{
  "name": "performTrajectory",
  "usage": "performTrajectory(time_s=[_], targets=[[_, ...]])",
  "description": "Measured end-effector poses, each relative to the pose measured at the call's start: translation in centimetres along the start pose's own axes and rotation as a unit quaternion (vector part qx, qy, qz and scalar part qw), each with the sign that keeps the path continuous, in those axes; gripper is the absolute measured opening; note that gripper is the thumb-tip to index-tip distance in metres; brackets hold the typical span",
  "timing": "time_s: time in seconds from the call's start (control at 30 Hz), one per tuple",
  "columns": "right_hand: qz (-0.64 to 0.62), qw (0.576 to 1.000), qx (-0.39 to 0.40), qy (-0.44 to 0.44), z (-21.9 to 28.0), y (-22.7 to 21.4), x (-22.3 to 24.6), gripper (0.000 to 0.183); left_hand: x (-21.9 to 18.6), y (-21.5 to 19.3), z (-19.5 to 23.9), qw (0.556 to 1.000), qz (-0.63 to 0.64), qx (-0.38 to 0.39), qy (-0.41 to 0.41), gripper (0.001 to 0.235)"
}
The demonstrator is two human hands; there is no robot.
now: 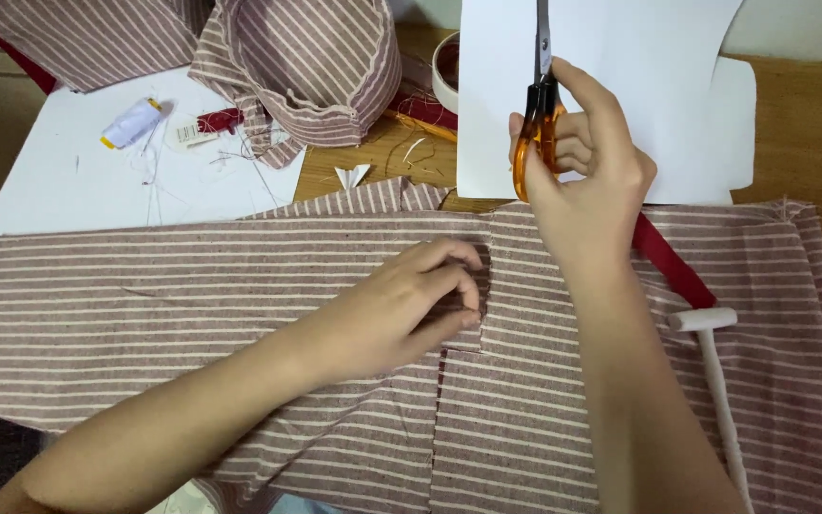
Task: Trimming excess fabric and thread from a small striped pouch using scissors to finish the seams.
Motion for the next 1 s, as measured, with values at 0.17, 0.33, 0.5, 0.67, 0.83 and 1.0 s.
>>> performTrajectory(time_s=[0.17, 0.33, 0.5, 0.67, 0.83, 1.0], targets=[[0.003, 1.0, 0.002, -0.003, 0.1, 0.0, -0.1, 0.047, -0.4, 0.4, 0.0, 1.0, -0.024, 0.01, -0.002, 0.029], [0.004, 1.0, 0.003, 0.009, 0.1, 0.0, 0.0, 0.047, -0.2, 0.4, 0.0, 1.0, -0.022, 0.013, -0.003, 0.009], [0.002, 1.0, 0.003, -0.012, 0.1, 0.0, 0.0, 0.047, 0.2, 0.2, 0.0, 0.999, 0.002, 0.032, -0.016, 0.009], [-0.006, 1.0, 0.002, -0.002, 0.1, -0.4, 0.0, 0.048, 0.3, -0.3, 0.0, 0.998, 0.029, 0.045, -0.043, 0.009], [-0.018, 1.0, -0.008, 0.004, 0.1, -0.8, -0.5, 0.048, -0.1, -0.1, 0.0, 0.999, 0.017, 0.017, -0.022, 0.016], [-0.014, 1.0, -0.014, 0.007, 0.1, -1.0, -0.7, 0.048, -0.6, 0.6, -0.1, 0.999, -0.046, 0.015, 0.0, 0.009]])
Point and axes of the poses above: each hand's wrist, its own z-axis away from the middle knuckle, its own y-axis out of the palm, x = y × z, the point moved 7 cm from there along -z, towards the middle knuckle, and after that the axes turned 9 degrees about x, right-handed, at the moved point
